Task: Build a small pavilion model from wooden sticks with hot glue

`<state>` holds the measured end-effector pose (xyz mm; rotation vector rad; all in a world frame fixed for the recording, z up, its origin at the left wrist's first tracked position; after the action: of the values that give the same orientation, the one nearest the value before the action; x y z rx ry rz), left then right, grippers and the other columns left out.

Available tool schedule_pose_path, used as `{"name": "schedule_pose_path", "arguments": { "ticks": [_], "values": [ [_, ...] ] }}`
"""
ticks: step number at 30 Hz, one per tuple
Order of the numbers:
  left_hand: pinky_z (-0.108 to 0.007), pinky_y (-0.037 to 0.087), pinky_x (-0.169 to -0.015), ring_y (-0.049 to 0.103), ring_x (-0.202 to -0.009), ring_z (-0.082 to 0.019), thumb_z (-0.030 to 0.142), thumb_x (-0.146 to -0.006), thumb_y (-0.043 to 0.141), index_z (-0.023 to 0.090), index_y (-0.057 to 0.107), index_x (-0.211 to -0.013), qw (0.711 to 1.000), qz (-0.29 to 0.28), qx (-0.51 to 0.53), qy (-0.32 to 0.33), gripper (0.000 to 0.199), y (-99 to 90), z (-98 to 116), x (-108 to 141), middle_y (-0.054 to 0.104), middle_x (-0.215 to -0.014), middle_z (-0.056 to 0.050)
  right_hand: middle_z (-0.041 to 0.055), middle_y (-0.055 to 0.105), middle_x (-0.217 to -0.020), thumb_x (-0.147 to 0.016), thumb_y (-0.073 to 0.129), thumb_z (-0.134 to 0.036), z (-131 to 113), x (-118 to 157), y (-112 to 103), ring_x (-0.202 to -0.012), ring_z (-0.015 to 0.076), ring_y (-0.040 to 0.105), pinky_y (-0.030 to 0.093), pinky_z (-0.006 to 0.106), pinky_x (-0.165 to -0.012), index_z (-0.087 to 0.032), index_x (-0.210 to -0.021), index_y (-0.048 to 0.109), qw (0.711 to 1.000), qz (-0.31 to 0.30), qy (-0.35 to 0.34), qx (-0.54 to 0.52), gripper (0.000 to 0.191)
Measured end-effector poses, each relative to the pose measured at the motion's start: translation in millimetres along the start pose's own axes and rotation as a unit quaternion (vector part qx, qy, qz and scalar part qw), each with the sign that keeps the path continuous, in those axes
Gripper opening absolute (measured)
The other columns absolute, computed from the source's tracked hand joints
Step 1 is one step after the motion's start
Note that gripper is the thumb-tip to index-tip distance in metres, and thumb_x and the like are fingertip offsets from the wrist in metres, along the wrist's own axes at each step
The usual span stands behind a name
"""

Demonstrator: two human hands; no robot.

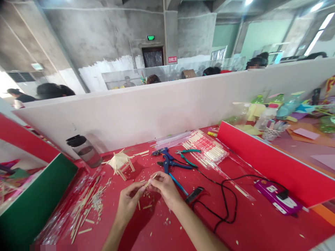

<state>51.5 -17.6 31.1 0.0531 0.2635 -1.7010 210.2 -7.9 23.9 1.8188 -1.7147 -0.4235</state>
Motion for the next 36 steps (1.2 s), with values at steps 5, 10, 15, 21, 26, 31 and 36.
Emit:
{"name": "schedule_pose_path", "arguments": {
  "ticks": [5,10,15,21,26,31,36],
  "values": [
    [-0.034,0.055,-0.083,0.071,-0.088,-0.024,0.036,-0.089,0.062,0.015,0.075,-0.106,0.997,-0.001,-0.071,0.017,0.03,-1.0,2,3,0.076,-0.1,-0.012,-0.002,0.066,-0.071,-0.056,0.09,-0.033,6,-3,0,-0.062,0.012,0.063,0.053,0.024,-0.065,-0.017,-0.079,0.065,0.999,0.022,-0.022,0.008,0.037],
    [-0.031,0.054,-0.082,0.071,-0.087,-0.022,0.035,-0.088,0.063,0.016,0.073,-0.11,0.995,0.013,-0.092,0.02,0.031,2.2,-1,4,0.076,-0.1,-0.01,-0.0012,0.066,-0.073,-0.061,0.088,-0.035,11,-4,-1,-0.067,0.0137,0.063,0.054,0.027,-0.069,-0.017,-0.079,0.065,0.998,0.023,-0.051,0.031,0.034],
    [-0.029,0.054,-0.076,0.071,-0.08,-0.02,0.037,-0.085,0.065,0.015,0.076,-0.1,0.997,0.056,-0.055,-0.005,0.029,6.6,-3,2,0.077,-0.09,-0.009,-0.0006,0.066,-0.071,-0.063,0.087,-0.037,14,-4,2,-0.067,0.0155,0.063,0.054,0.028,-0.068,-0.018,-0.079,0.065,0.995,0.034,-0.074,0.062,0.033],
    [-0.03,0.055,-0.076,0.071,-0.078,-0.021,0.038,-0.082,0.069,0.013,0.075,-0.093,0.999,0.046,0.007,-0.024,0.028,6.7,0,0,0.077,-0.085,-0.009,0.0001,0.067,-0.072,-0.062,0.087,-0.038,16,-4,2,-0.068,0.0169,0.064,0.054,0.03,-0.07,-0.018,-0.078,0.066,0.993,0.045,-0.082,0.072,0.033],
    [-0.032,0.055,-0.079,0.071,-0.083,-0.023,0.038,-0.085,0.066,0.013,0.074,-0.101,0.999,0.031,-0.001,-0.018,0.031,6.7,3,0,0.077,-0.092,-0.011,0.0009,0.067,-0.072,-0.064,0.086,-0.038,16,-5,1,-0.068,0.0173,0.064,0.054,0.03,-0.069,-0.018,-0.078,0.066,0.992,0.042,-0.091,0.083,0.031],
    [-0.033,0.056,-0.082,0.072,-0.09,-0.025,0.039,-0.084,0.067,0.013,0.075,-0.106,0.999,0.032,-0.004,-0.018,0.035,6.9,-1,0,0.077,-0.097,-0.012,0.0011,0.067,-0.071,-0.064,0.086,-0.04,17,-6,1,-0.067,0.0179,0.064,0.054,0.031,-0.068,-0.019,-0.078,0.066,0.991,0.041,-0.097,0.087,0.032],
    [-0.032,0.056,-0.081,0.072,-0.086,-0.024,0.038,-0.082,0.069,0.014,0.077,-0.101,0.998,0.051,0.0,-0.035,0.031,6.1,-5,0,0.078,-0.093,-0.011,0.0017,0.067,-0.072,-0.062,0.087,-0.04,17,-4,3,-0.069,0.0192,0.065,0.054,0.033,-0.07,-0.018,-0.077,0.066,0.991,0.047,-0.089,0.09,0.034]
  ]
}}
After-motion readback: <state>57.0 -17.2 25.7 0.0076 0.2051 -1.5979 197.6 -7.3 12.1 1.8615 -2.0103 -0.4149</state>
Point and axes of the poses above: each hand's wrist, its own x-axis away from the middle knuckle, its own y-axis out of the palm, z = x × y, the point moved 1 cm from there along -x, towards the middle knuckle
